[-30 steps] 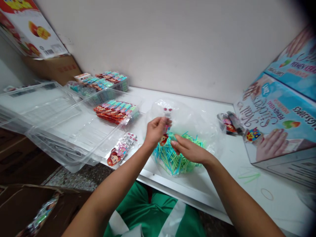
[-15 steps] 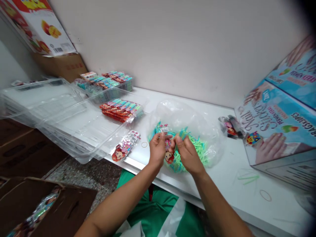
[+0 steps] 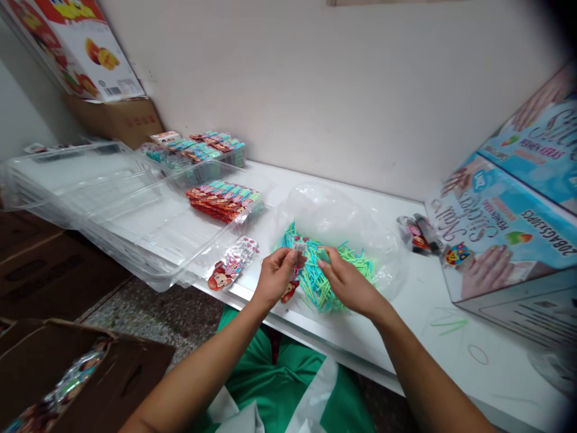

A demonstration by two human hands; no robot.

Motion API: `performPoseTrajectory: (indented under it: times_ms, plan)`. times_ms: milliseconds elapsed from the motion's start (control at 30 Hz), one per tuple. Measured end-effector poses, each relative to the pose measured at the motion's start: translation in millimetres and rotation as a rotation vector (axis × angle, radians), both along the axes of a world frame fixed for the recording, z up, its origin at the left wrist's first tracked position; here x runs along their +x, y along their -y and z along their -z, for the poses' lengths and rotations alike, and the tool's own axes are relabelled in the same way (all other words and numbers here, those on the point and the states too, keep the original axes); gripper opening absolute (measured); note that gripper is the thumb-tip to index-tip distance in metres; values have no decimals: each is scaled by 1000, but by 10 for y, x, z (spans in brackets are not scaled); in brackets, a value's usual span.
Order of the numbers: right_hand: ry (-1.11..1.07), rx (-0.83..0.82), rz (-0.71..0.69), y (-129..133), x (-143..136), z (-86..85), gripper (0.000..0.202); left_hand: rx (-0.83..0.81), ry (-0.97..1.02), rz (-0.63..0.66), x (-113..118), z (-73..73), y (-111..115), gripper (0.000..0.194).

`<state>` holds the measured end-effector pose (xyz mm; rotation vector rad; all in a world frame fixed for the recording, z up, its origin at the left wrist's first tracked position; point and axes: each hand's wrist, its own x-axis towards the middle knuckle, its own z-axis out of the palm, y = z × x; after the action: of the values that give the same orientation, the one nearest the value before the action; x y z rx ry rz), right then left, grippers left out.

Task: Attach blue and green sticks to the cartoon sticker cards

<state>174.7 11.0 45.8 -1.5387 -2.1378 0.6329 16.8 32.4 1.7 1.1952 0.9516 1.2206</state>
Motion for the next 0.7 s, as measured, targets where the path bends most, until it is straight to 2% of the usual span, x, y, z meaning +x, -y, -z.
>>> performPoseTrajectory:
  times_ms: [100,367,567,700]
  plan:
    - [-119,-22,15,-75,69,17,25,-85,72,196,-74,27,40,35]
    - [-63,33,19,-49,-51,77,22,-128,125,295,-103,-58,131,40]
    - [-9,48,-97,2,-7,-58,22,-98,-3,91,-165,-14,89,23]
    - [110,10,-188,13,84,-185,24,-100,-94,43,-222,-13,117,22]
